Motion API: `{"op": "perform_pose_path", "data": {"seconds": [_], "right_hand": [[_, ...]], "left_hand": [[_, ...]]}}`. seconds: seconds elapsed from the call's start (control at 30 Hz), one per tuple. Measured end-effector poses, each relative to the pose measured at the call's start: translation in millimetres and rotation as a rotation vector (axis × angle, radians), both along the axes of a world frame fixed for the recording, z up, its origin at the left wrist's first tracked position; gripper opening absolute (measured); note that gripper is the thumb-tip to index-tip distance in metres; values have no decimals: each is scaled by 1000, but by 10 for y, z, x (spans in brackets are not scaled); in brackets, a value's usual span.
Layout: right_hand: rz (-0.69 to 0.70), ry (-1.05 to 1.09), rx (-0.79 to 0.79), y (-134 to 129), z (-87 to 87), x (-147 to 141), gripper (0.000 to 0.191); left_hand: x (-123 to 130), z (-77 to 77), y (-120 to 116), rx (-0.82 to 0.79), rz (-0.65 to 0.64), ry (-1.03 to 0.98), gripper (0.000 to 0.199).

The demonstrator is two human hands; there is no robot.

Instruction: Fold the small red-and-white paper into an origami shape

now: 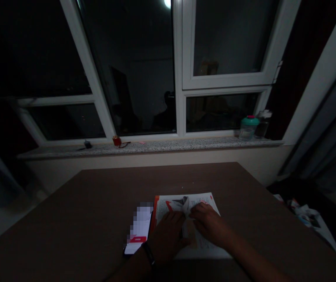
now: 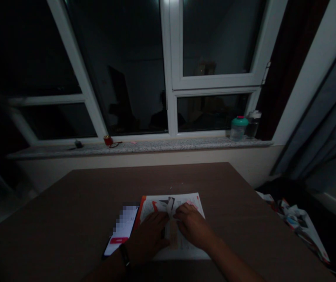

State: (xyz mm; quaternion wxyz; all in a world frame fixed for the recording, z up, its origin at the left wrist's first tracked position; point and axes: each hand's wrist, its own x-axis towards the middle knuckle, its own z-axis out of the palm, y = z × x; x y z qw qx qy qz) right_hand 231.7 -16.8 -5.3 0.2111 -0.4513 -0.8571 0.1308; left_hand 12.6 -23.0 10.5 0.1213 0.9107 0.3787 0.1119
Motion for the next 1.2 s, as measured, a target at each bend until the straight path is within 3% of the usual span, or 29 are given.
{"op": "perform_pose_path", "data": {"seconds": [0.23, 0.37, 0.5, 0.57, 0.63, 0.77, 0.97, 1.2], "right_hand": [[36, 8, 25, -20, -10, -28, 24], [140, 29, 14, -86, 53, -89, 20], [266, 36, 10, -112, 63, -113, 21], [228, 25, 20, -82, 23, -87, 18], [76, 59, 67, -25, -29, -37, 16], [-87, 274, 92, 83, -83, 64, 17], [13, 179, 39, 62, -41, 30, 33], [40, 39, 6, 1, -9, -50, 31]], "left_hand": [[-18, -33, 7, 17, 23, -6, 44], [-25, -32, 29, 21, 101, 5, 37], [-46, 5, 46, 20, 146, 16, 44], [-55, 24, 45, 26, 126, 17, 46], [-58, 34, 40, 43, 93, 12, 46], [-60, 25, 35, 66, 64, 27, 44], [-61, -15, 51, 54, 40, 53, 47], [-10, 38, 21, 19, 34, 28, 42]]}}
